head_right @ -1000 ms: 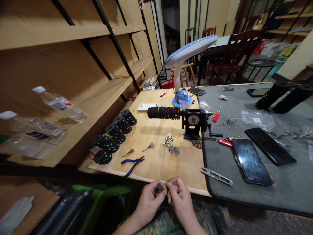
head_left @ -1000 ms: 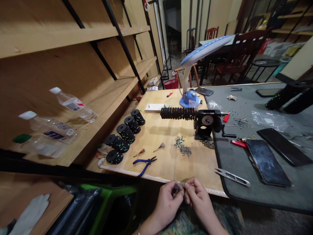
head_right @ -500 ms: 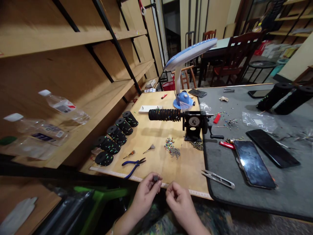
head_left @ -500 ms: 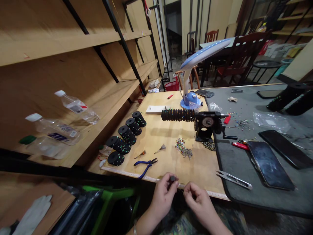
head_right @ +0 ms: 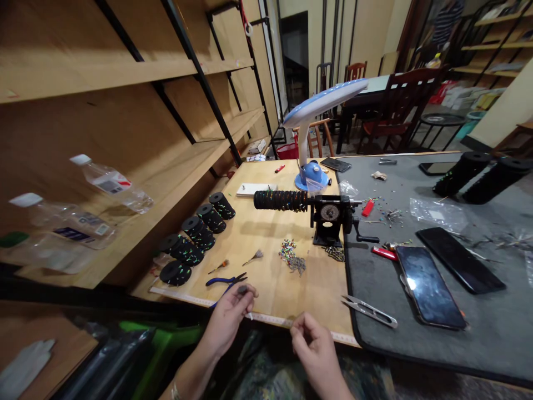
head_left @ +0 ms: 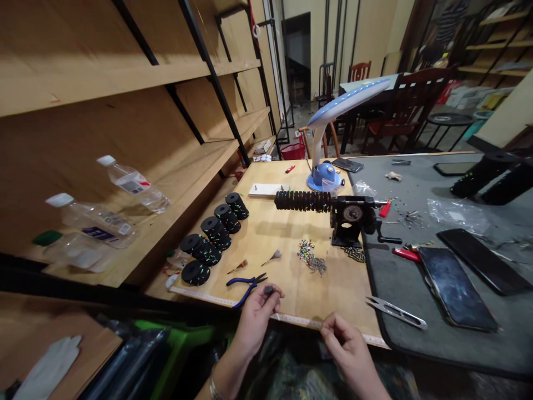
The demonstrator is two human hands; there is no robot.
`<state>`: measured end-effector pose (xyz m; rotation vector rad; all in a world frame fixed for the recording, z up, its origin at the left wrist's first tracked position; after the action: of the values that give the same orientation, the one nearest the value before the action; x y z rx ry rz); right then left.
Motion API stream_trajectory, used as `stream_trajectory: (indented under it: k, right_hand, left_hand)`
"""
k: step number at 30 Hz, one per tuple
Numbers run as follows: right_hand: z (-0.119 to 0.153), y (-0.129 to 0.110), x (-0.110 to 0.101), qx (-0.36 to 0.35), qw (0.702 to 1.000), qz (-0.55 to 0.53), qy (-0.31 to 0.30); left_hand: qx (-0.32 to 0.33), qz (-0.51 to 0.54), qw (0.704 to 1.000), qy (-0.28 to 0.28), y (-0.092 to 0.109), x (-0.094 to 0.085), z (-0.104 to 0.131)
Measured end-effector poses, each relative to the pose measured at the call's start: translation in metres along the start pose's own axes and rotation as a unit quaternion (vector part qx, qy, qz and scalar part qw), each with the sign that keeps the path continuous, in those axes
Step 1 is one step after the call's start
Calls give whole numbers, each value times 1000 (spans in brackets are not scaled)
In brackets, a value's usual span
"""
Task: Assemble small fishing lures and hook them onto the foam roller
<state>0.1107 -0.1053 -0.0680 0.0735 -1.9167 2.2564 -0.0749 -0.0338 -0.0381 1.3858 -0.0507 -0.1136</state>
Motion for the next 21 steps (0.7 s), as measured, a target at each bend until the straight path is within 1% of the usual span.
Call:
stream_trajectory:
  k: [1,3,6,9,12,15,17,21]
  right_hand:
    - [0,1,0,2,1000,-9,-5]
    - [0,1,0,0,1000,-22,-11]
    - [0,0,1,-8,1000,-26,-5]
    - [1,-3,3,-16,1000,-13,-6]
    - [1,-6,2,-29,1000,4,-6]
    - [1,-9,0,-37,999,17,-1]
    - [1,-10,0,-41,999,26,-2]
    - [2,-9,1,-47,998,44,-13]
  left_hand:
    - [-10,4,1000,-16,-1,-1,0]
    - [-43,5,998,-55,-3,2,5]
    - [-99,13,990,-100,-7,16,18]
    - [-128,38,982,-132,-11,32,29]
    - [-119,54,983,-129,-10,42,29]
    - [-93,34,986,-134,-8,46,25]
    - [-81,13,987,-139,-7,47,23]
    - [-53,-27,991,-121,-4,43,19]
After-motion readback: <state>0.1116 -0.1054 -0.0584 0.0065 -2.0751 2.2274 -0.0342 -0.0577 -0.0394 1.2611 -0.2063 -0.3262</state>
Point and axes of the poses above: each hand's wrist, its own z-axis away from the middle knuckle, its own x-axis out of the palm, y = z × x, the point moved 5 cm from there along -z, towards the middle knuckle, and after that the axes turned 9 degrees about -z, right-handed, at the moved point
